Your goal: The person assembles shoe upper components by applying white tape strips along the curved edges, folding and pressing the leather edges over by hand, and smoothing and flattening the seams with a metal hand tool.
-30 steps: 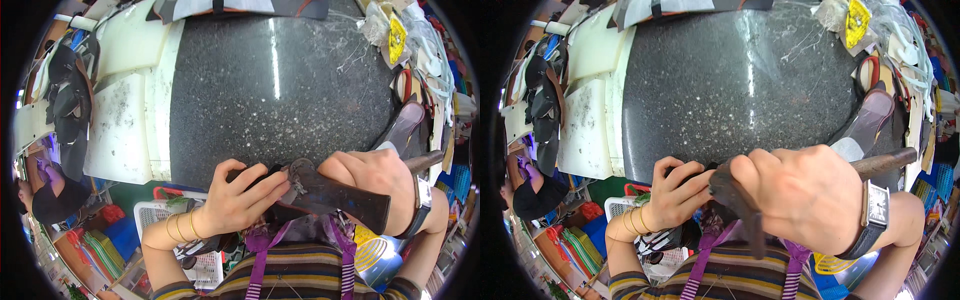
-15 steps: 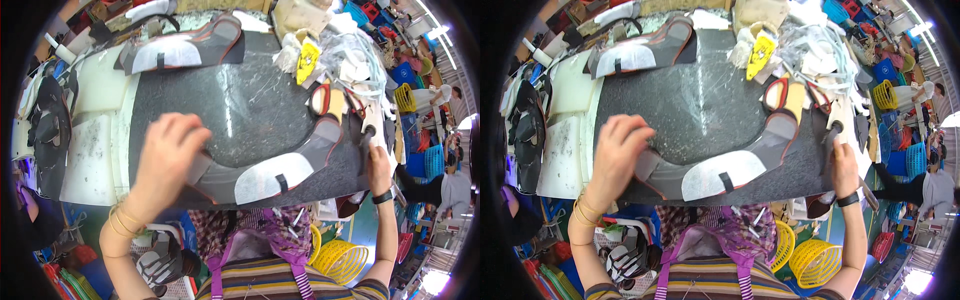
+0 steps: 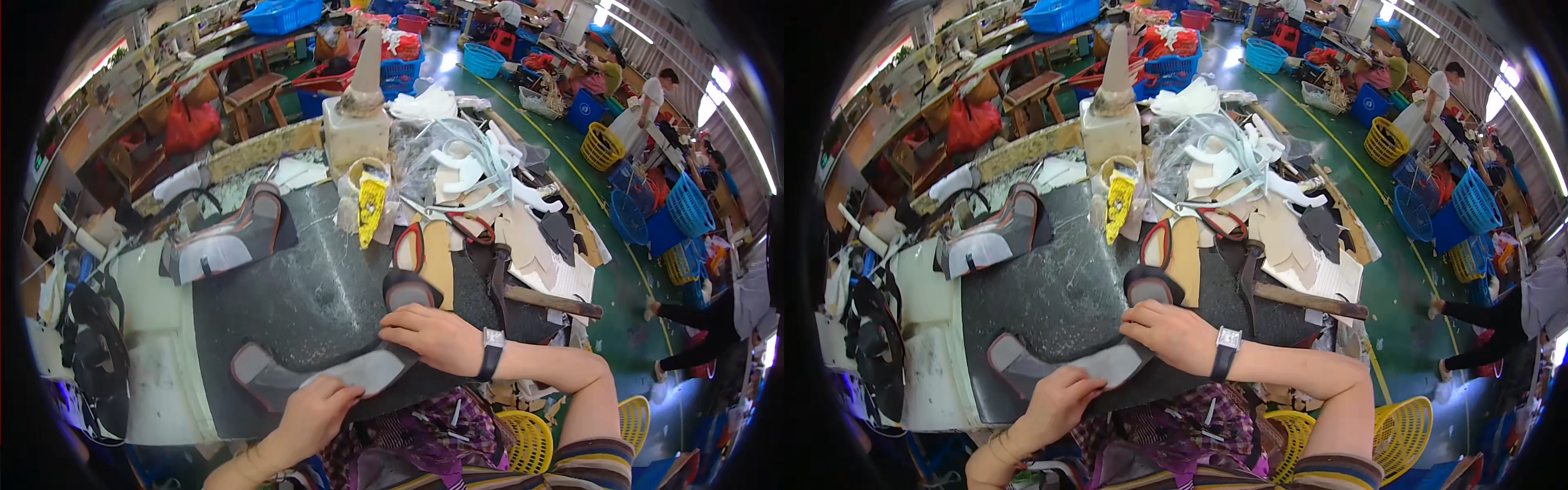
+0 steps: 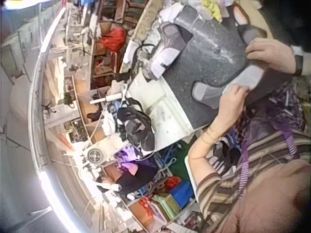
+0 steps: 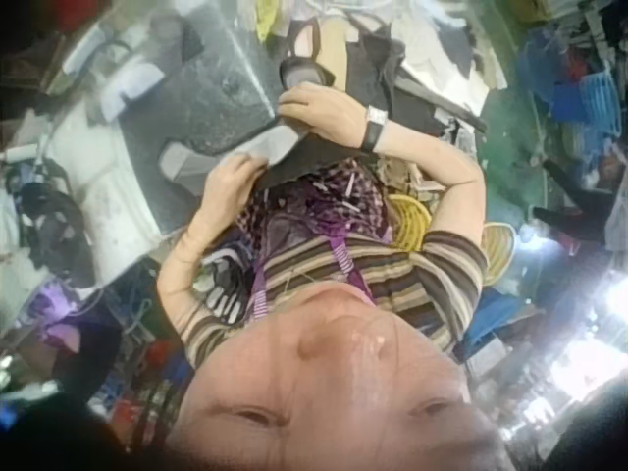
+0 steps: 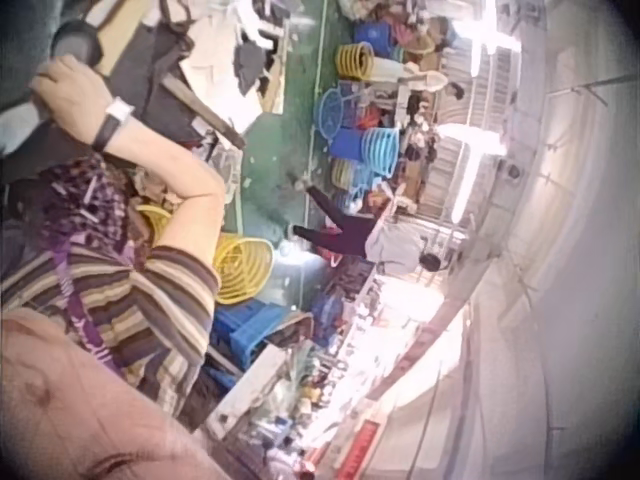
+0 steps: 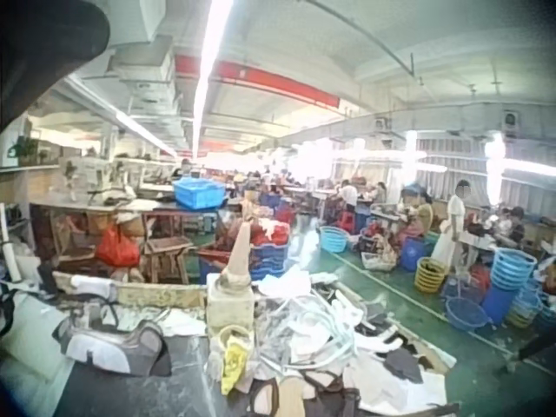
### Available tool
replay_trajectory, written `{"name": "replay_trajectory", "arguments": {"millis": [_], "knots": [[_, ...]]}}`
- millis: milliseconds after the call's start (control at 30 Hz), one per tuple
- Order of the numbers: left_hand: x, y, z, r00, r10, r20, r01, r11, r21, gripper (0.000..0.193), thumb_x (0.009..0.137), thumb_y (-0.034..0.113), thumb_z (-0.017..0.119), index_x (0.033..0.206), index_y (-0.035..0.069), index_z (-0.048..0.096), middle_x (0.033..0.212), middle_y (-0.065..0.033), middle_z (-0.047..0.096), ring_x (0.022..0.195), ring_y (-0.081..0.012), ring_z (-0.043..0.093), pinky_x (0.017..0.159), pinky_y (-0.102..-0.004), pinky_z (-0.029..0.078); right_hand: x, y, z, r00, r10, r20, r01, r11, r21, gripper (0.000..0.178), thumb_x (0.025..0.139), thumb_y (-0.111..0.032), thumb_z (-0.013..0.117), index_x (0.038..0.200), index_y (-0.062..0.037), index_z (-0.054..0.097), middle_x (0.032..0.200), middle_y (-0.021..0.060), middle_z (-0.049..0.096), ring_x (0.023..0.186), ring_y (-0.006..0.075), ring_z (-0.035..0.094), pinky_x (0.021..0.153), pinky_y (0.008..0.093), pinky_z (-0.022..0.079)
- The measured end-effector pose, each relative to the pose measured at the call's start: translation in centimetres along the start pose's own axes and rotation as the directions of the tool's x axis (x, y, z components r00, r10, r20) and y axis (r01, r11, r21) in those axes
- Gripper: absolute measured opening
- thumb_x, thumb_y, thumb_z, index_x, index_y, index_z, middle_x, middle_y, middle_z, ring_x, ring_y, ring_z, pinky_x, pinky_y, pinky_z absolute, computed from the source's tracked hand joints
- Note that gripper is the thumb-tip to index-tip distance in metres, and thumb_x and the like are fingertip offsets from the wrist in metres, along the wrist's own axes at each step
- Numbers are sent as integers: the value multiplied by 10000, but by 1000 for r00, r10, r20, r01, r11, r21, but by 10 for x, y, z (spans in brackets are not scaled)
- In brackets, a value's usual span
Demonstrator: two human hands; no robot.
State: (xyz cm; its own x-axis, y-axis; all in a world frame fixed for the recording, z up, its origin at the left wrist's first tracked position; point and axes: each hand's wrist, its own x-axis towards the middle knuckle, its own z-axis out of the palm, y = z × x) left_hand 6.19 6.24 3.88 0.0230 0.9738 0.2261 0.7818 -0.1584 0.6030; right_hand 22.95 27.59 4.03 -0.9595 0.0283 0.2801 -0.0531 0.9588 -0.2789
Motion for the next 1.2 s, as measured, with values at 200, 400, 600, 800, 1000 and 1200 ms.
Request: {"name": "replay_trajectory", "arguments": {"millis": [200, 400, 600, 800, 1000, 1200], "knots": [[4, 46, -82, 853, 388, -349, -80, 758, 647, 244, 612, 49, 694, 851, 22, 651, 824, -92, 626, 769, -298, 609, 659, -370, 502, 1, 109, -34, 858, 324, -398, -345, 938, 19, 218, 809, -6, 589, 1025, -24, 562, 895, 171, 580, 857, 367, 584, 763, 452, 473], [19, -15, -2, 984, 163, 73, -178, 922, 345, 267, 773, 128, 679, 1028, 51, 665, 1024, -99, 641, 922, -267, 632, 755, -355, 524, 9, 210, -87, 477, 517, -711, -743, 670, -10, 480, 804, -325, 747, 1099, 4, 559, 1045, 227, 579, 960, 390, 587, 824, 452, 487], [156, 14, -50, 986, 169, 8, -169, 985, 30, 168, 838, 122, 701, 970, 22, 675, 900, -123, 674, 824, -288, 656, 720, -364, 529, -16, 236, -86, 494, 724, -482, -705, 658, 265, 376, 782, -286, 744, 1013, 1, 669, 786, 161, 664, 758, 311, 650, 726, 406, 514], [322, -15, 7, 945, -228, 233, 326, 638, -698, 341, 913, 223, 655, 1143, -28, 635, 907, -36, 673, 760, -119, 625, 713, -260, 521, 19, 180, -73, 566, 589, -576, -461, 806, 372, 335, 890, -271, 664, 1095, -15, 600, 901, 124, 644, 812, 208, 601, 742, 331, 484], [336, -11, 18, 976, -181, 117, 190, 464, -865, 176, 880, 184, 700, 945, 35, 634, 1025, -38, 662, 892, -119, 618, 804, -269, 519, 26, 173, -90, 541, 579, -610, -370, 815, 445, 287, 969, -274, 571, 1076, -8, 576, 836, 116, 630, 759, 201, 577, 705, 327, 470], [304, -30, -35, 986, -24, 164, 166, 129, -978, 144, 937, 127, 586, 1051, 44, 613, 1117, -82, 669, 1035, -162, 630, 921, -322, 489, 25, 163, -107, 620, 436, -652, -385, 893, 231, 224, 952, -251, 603, 1006, -33, 589, 717, 72, 556, 605, 150, 510, 577, 305, 418]]}}
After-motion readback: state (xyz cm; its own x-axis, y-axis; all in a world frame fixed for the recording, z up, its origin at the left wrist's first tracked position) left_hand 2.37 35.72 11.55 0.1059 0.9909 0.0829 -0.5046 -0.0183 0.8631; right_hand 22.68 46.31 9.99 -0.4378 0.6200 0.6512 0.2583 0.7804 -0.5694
